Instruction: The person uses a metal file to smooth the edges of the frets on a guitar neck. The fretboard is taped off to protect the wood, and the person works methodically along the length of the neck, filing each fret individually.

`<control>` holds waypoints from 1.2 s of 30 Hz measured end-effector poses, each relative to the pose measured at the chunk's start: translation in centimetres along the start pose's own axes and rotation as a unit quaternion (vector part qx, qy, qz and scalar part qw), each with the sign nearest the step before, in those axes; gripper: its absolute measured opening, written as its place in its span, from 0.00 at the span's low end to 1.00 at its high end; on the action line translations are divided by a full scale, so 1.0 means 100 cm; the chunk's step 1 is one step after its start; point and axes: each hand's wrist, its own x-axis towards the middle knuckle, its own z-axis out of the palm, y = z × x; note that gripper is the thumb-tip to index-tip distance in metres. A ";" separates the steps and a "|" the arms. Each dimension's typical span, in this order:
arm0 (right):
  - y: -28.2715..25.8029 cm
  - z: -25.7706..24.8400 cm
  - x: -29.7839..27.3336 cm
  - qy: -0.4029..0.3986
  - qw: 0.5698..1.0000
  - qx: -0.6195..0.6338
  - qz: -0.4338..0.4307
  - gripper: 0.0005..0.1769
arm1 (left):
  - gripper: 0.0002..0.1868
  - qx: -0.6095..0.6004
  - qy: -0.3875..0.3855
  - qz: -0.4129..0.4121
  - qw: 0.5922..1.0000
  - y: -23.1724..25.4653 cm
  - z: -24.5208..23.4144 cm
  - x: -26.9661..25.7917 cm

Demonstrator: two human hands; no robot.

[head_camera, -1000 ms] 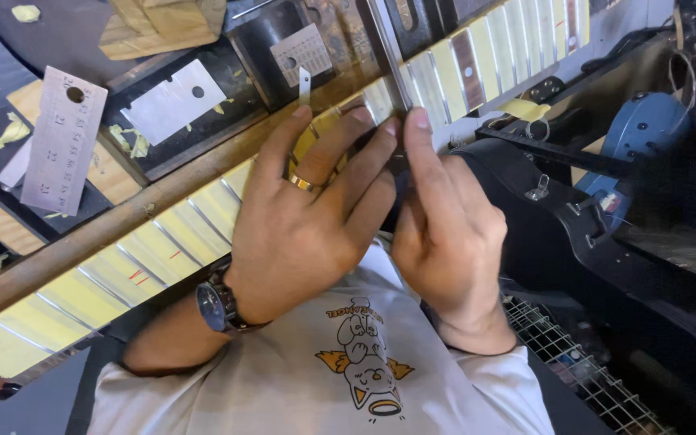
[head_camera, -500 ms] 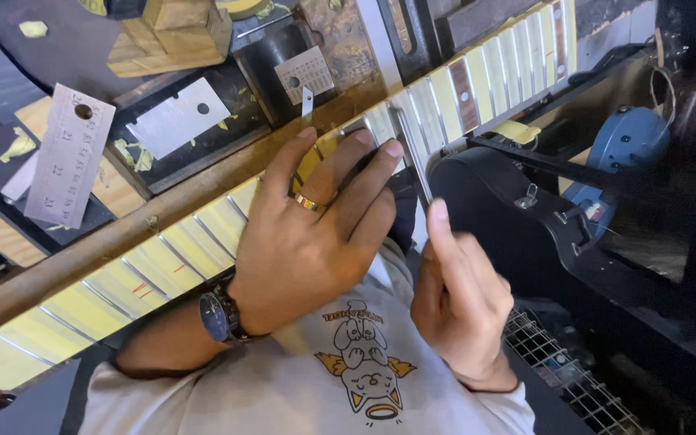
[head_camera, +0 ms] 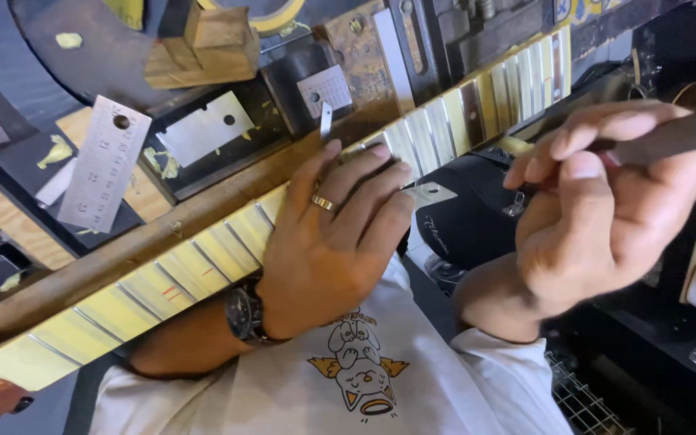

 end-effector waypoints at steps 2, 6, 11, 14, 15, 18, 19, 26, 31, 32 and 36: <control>0.011 -0.001 0.011 -0.037 0.998 -0.030 -0.047 0.09 | 0.04 -0.021 0.001 -0.019 1.000 0.000 0.000 0.001; -0.001 0.002 0.008 -0.153 0.986 -0.059 0.042 0.13 | 0.04 -0.097 0.025 -0.066 0.993 0.000 0.000 0.000; 0.018 0.003 -0.001 -0.194 0.979 -0.066 -0.018 0.07 | 0.03 -0.126 0.038 -0.093 0.987 0.002 -0.001 0.005; 0.037 0.006 0.000 -0.168 0.982 -0.043 -0.078 0.06 | 0.06 -0.084 0.038 -0.097 0.991 0.004 0.009 0.008; 0.045 0.007 0.001 -0.146 0.983 -0.030 -0.103 0.06 | 0.10 -0.049 0.028 -0.102 0.993 0.004 0.014 0.007; 0.051 0.006 0.008 -0.113 0.980 -0.103 -0.124 0.11 | 0.08 0.007 0.027 -0.141 0.990 0.003 0.024 0.014; 0.051 0.009 0.009 -0.116 0.980 -0.098 -0.127 0.11 | 0.08 0.012 0.030 -0.143 0.989 0.003 0.027 0.015; 0.065 0.010 0.008 -0.101 0.974 -0.142 -0.147 0.05 | 0.08 0.128 0.043 -0.136 0.981 0.005 0.039 0.015; 0.063 0.014 0.013 -0.112 0.965 -0.142 -0.188 0.08 | 0.06 0.184 0.082 -0.110 0.973 0.004 0.042 0.015; 0.067 0.015 0.014 -0.111 0.964 -0.133 -0.204 0.10 | 0.07 0.169 0.088 -0.104 0.976 0.005 0.041 0.015; 0.067 0.017 0.012 -0.097 0.964 -0.123 -0.215 0.12 | 0.13 0.141 0.102 -0.099 0.980 0.004 0.041 0.016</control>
